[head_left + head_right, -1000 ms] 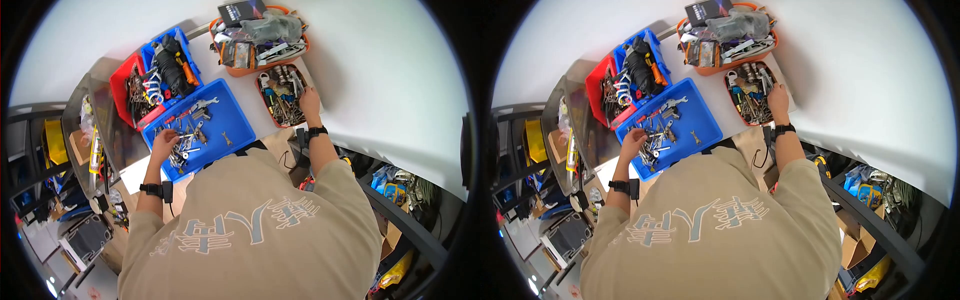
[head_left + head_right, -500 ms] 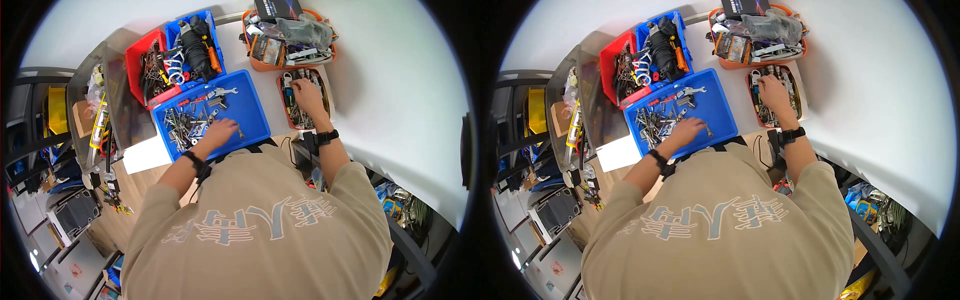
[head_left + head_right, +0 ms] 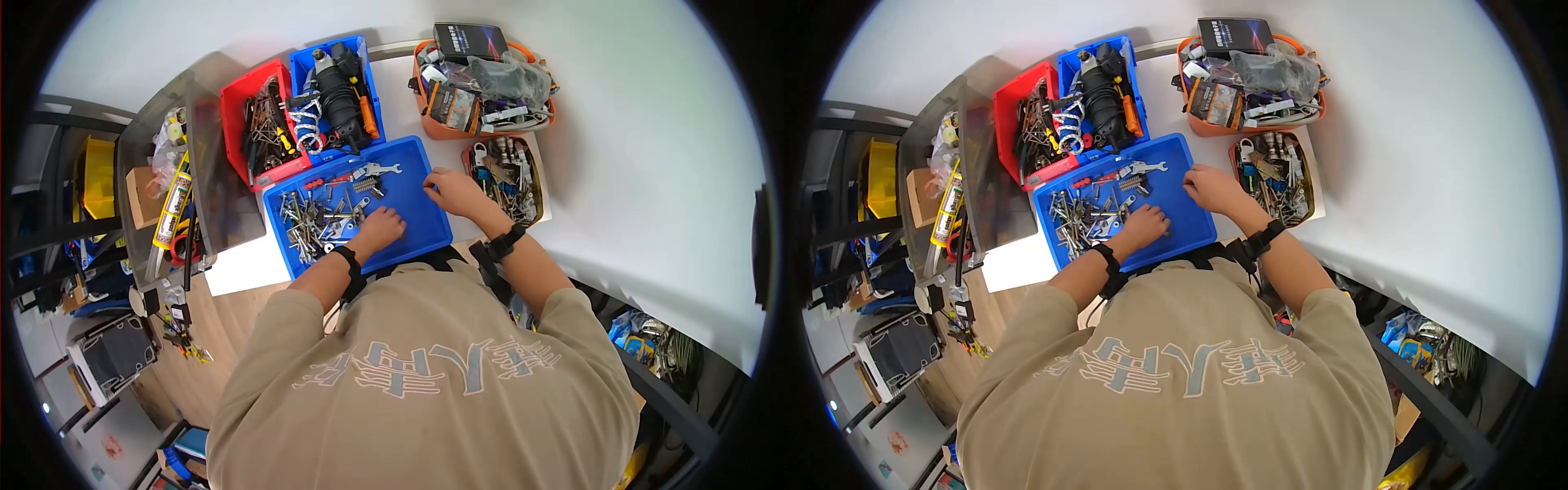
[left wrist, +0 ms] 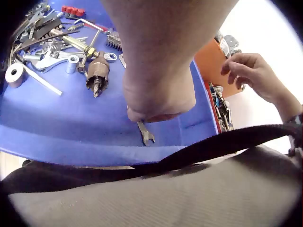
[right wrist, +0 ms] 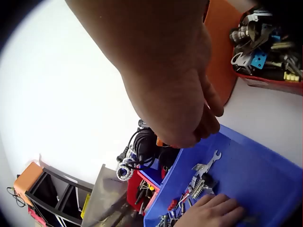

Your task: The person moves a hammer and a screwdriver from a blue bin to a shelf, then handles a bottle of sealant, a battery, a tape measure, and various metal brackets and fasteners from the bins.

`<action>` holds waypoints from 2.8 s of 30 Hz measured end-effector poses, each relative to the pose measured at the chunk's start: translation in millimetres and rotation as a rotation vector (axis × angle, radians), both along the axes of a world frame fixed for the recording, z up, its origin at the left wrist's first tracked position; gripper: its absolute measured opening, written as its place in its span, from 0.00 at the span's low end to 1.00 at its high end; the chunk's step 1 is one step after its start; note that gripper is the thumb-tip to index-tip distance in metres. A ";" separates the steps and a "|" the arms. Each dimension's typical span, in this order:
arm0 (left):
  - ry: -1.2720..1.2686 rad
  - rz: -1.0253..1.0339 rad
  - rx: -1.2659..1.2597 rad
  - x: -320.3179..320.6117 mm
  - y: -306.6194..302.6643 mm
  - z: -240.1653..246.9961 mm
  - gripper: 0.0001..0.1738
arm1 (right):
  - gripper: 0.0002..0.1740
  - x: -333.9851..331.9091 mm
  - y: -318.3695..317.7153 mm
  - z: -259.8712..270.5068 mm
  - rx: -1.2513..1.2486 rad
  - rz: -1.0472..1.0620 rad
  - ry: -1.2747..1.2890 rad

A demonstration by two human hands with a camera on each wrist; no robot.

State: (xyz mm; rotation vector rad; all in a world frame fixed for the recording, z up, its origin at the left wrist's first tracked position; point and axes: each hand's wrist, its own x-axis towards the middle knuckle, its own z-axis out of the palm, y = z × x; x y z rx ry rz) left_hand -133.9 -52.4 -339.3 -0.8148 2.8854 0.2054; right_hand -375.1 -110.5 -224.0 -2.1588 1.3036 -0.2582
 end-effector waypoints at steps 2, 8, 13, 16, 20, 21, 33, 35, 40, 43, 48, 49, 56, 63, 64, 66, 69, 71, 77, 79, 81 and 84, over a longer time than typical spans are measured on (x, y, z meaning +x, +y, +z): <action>-0.009 0.078 0.081 5.3 3.4 0.4 0.09 | 0.09 -2.1 -4.8 -1.3 0.044 -0.003 0.003; 0.028 0.127 0.051 27.6 14.5 2.9 0.09 | 0.10 20.1 -26.1 -32.6 0.004 0.103 0.130; 0.023 0.156 -0.040 19.1 22.6 -4.8 0.09 | 0.15 62.7 -39.9 -69.3 -0.104 0.179 0.189; -0.033 0.227 -0.018 16.0 25.4 -3.5 0.08 | 0.16 84.0 -46.3 -85.2 -0.151 0.238 0.263; -0.005 0.243 0.070 24.4 27.2 5.8 0.09 | 0.16 97.9 -47.2 -101.5 -0.189 0.309 0.365; 0.108 0.284 0.153 31.7 28.8 11.9 0.09 | 0.16 99.7 -45.1 -104.1 -0.187 0.324 0.355; 1.525 1.274 0.602 127.6 36.7 207.2 0.07 | 0.17 107.2 -48.1 -110.5 0.083 0.275 0.244; 1.644 1.251 0.584 131.8 35.5 221.5 0.07 | 0.20 114.3 -49.9 -112.5 0.237 0.213 0.264; 1.486 1.391 0.508 146.6 27.1 212.1 0.11 | 0.20 117.2 -44.2 -115.7 0.192 0.183 0.250; 1.374 1.402 0.396 177.9 -3.2 158.7 0.11 | 0.19 112.6 -42.4 -125.1 0.200 0.102 0.132; 1.057 1.538 0.304 208.3 -70.9 94.6 0.11 | 0.16 83.8 -33.2 -85.2 0.294 -0.134 -0.046; 0.867 1.540 0.222 210.3 -81.7 87.3 0.11 | 0.16 73.9 -30.2 -77.9 0.381 -0.179 -0.130; 0.394 1.414 -0.095 224.3 -134.0 51.0 0.13 | 0.09 41.1 -2.3 23.0 0.705 -0.349 -0.678; 0.944 1.107 0.033 169.7 -111.8 106.5 0.17 | 0.13 77.9 19.9 102.1 0.729 -0.236 -1.385; 1.072 1.064 0.320 150.0 -98.5 148.6 0.17 | 0.13 85.1 21.8 106.8 0.721 -0.239 -1.392; 1.276 0.739 0.466 127.9 -72.6 198.4 0.18 | 0.15 99.8 20.9 113.7 0.813 -0.187 -1.541; 1.471 0.513 0.583 112.5 -40.6 258.1 0.30 | 0.17 122.6 14.8 117.3 0.870 -0.078 -1.599; 1.560 0.543 0.551 111.1 -33.5 272.4 0.31 | 0.17 139.7 10.4 117.5 0.866 -0.041 -1.595; 1.470 0.639 0.301 127.3 -24.6 282.4 0.25 | 0.20 167.0 5.3 117.1 0.876 0.029 -1.554; 1.469 0.642 0.219 127.9 -21.6 297.1 0.23 | 0.24 171.5 7.3 124.9 0.875 0.007 -1.514; 1.277 0.625 0.099 131.7 -17.9 310.9 0.21 | 0.25 174.0 7.1 127.4 0.880 0.051 -1.522; 1.263 0.543 0.016 131.1 -21.4 313.1 0.20 | 0.27 172.7 5.8 128.7 0.851 0.085 -1.497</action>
